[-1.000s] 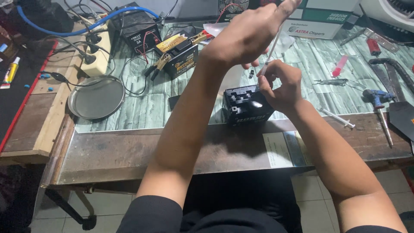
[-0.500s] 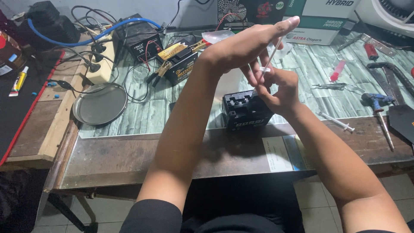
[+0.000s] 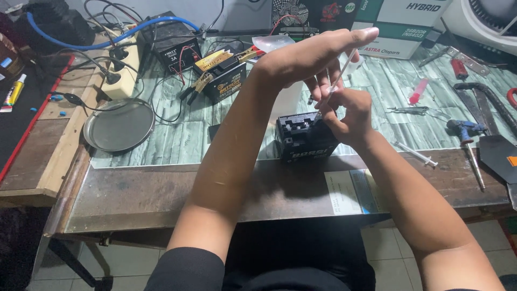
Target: Filling the cells of a lead-acid battery with liquid using a syringe and a plastic bottle
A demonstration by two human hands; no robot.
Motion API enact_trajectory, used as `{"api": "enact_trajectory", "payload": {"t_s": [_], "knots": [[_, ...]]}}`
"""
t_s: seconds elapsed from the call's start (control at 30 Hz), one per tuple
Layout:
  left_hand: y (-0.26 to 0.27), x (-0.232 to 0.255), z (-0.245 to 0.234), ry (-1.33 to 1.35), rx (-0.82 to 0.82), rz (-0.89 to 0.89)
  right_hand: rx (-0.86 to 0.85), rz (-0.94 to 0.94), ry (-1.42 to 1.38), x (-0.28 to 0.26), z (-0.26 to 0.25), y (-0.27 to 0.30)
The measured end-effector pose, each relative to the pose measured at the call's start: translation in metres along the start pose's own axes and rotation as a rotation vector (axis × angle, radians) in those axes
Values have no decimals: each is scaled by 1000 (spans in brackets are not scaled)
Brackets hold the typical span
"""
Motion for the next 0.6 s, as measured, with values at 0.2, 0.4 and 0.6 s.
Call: {"api": "enact_trajectory", "payload": {"t_s": [0.2,0.4,0.6], "knots": [[12,5,-1,-18,-23,20,22,-62,5,-7,1,-3],[-6,-12,-4,-25,-42,89,22,-51,16,-3,2,1],[-37,-42,-10,3,-204,371,25,-48,0,-5,1,2]]}}
Point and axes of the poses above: each hand's wrist, its own y-axis away from the middle knuckle, its own z-axis out of the palm, x = y × z, the point moved 1 cm from there along -y, towards the middle knuckle, and after that the axes turned 3 degrees about z, right-handed, at the moved point
